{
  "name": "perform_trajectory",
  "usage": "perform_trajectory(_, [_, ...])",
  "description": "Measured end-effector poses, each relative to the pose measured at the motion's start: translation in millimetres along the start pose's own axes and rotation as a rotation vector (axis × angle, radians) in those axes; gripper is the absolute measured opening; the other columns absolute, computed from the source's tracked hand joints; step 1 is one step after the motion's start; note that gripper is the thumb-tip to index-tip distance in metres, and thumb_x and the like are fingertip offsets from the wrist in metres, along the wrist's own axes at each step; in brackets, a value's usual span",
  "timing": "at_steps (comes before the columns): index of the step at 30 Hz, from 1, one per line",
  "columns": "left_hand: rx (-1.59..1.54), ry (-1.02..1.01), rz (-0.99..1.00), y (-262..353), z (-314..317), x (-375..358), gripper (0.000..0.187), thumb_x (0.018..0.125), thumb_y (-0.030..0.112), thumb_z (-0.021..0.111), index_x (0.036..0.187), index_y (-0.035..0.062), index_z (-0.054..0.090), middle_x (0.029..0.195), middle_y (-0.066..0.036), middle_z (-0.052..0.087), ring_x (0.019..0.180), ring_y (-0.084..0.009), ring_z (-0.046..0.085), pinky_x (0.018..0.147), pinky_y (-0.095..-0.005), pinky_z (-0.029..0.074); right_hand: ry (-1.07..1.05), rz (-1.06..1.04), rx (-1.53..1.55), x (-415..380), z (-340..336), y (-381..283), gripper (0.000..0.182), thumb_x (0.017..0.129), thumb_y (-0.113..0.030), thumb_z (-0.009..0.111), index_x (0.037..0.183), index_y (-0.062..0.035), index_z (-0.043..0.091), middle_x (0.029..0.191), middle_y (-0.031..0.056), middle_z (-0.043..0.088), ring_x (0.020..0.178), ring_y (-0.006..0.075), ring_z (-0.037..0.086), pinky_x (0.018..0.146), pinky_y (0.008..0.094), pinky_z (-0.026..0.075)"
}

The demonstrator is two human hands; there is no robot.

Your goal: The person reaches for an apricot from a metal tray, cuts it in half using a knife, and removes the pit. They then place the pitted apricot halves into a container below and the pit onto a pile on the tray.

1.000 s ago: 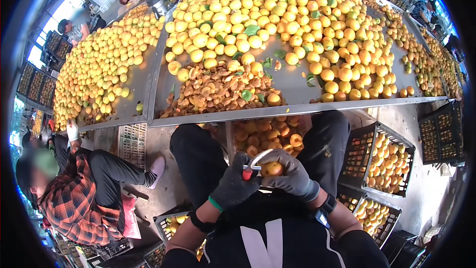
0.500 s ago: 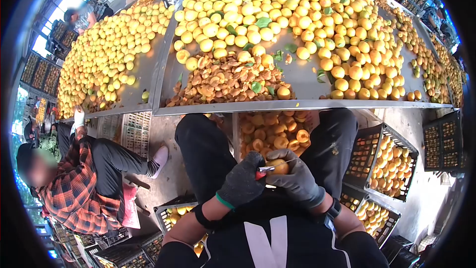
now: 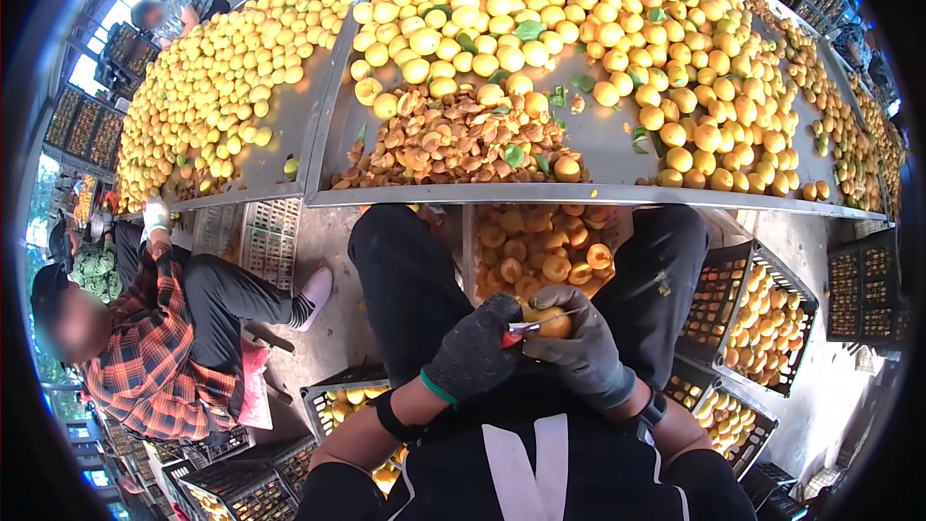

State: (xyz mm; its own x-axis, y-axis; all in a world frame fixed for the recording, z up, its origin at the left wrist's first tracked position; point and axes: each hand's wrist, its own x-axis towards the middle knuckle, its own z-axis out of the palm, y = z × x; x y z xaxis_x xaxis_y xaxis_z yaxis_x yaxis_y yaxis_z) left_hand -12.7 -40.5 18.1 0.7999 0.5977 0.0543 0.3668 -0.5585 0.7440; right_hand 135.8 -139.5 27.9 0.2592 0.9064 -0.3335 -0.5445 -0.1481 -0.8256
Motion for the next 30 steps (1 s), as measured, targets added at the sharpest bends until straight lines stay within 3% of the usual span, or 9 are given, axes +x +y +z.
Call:
perform_trajectory(9, [-0.061,-0.086,-0.039,-10.0,-1.1,-4.9,0.045,0.071,0.009,0.07,0.113,0.0032,0.055,0.104,-0.021,0.061,0.096,-0.0393,0.061,0.08,-0.0421,0.051,-0.065,-0.056,-0.056,-1.8,4.5,-5.6,0.046,0.071,0.004,0.073,0.109,-0.0064,0.05,0.103,0.003,0.051,0.093,0.0104,0.053,0.082,0.0243,0.047])
perform_trajectory(11, [-0.042,-0.088,-0.025,-9.1,0.1,-4.5,0.046,0.071,0.009,0.071,0.113,0.003,0.055,0.105,-0.021,0.061,0.097,-0.0391,0.061,0.081,-0.0419,0.051,-0.049,-0.211,-0.317,-3.2,3.6,-4.5,0.048,0.068,0.005,0.073,0.108,-0.0064,0.05,0.105,0.0054,0.051,0.097,0.0137,0.053,0.083,0.0275,0.046])
perform_trajectory(13, [-0.082,-0.013,0.0,-3.8,0.8,-3.1,0.034,0.071,0.009,0.073,0.099,0.0041,0.055,0.091,-0.018,0.056,0.087,-0.0412,0.059,0.072,-0.0422,0.05,-0.042,-0.315,-0.436,-2.6,0.6,1.8,0.049,0.067,0.005,0.074,0.108,-0.0064,0.05,0.104,0.0062,0.052,0.097,0.0161,0.053,0.084,0.0293,0.045])
perform_trajectory(16, [-0.116,-0.215,-0.041,2.5,-6.7,4.6,0.043,0.071,0.013,0.074,0.107,0.0045,0.052,0.099,-0.019,0.059,0.094,-0.0392,0.06,0.077,-0.0437,0.05,-0.036,-0.527,-0.695,-2.6,4.7,-4.3,0.051,0.064,0.005,0.074,0.108,-0.0062,0.051,0.103,0.0074,0.053,0.1,0.0201,0.053,0.085,0.0325,0.044])
perform_trajectory(21, [-0.168,-0.19,0.035,-20.4,13.5,11.7,0.04,0.072,0.013,0.072,0.104,0.005,0.05,0.097,-0.018,0.057,0.092,-0.0394,0.06,0.072,-0.0447,0.05,-0.017,-0.724,-0.935,7.4,0.8,-11.1,0.047,0.068,0.002,0.073,0.109,-0.0045,0.052,0.102,0.0072,0.054,0.099,0.0199,0.055,0.085,0.0318,0.046])
perform_trajectory(23, [-0.179,-0.215,0.073,-32.7,16.6,17.4,0.038,0.073,0.014,0.071,0.104,0.0051,0.051,0.098,-0.018,0.058,0.092,-0.0395,0.06,0.072,-0.045,0.05,-0.001,0.084,-0.337,7.0,-3.5,-13.8,0.041,0.072,-0.004,0.074,0.106,-0.0019,0.052,0.101,0.0052,0.055,0.091,0.0153,0.056,0.081,0.0272,0.048])
perform_trajectory(25, [0.027,-0.223,0.306,-38.8,11.3,26.9,0.037,0.075,0.016,0.069,0.106,0.0051,0.052,0.098,-0.019,0.058,0.092,-0.0396,0.061,0.072,-0.0452,0.051,-0.019,0.035,-0.499,9.8,-16.3,4.6,0.042,0.075,-0.01,0.075,0.108,-0.0005,0.051,0.101,0.0053,0.056,0.088,0.0125,0.058,0.079,0.0242,0.048])
perform_trajectory(28, [0.244,-0.356,0.176,-38.9,7.1,35.2,0.052,0.07,0.025,0.078,0.11,0.0045,0.053,0.096,-0.017,0.058,0.085,-0.0394,0.061,0.07,-0.0438,0.053,-0.103,-0.064,-0.465,6.6,-19.3,15.0,0.045,0.076,-0.011,0.075,0.112,-0.0007,0.05,0.103,0.0052,0.057,0.09,0.0107,0.057,0.081,0.0245,0.048])
perform_trajectory(30, [0.137,-0.321,0.115,-28.7,3.6,29.1,0.055,0.069,0.023,0.078,0.113,0.0046,0.05,0.099,-0.018,0.058,0.088,-0.0378,0.062,0.072,-0.0423,0.052,0.039,0.161,-0.183,7.2,-15.8,3.0,0.048,0.075,-0.011,0.077,0.114,0.0,0.051,0.108,0.0097,0.057,0.098,0.0177,0.058,0.086,0.0285,0.048])
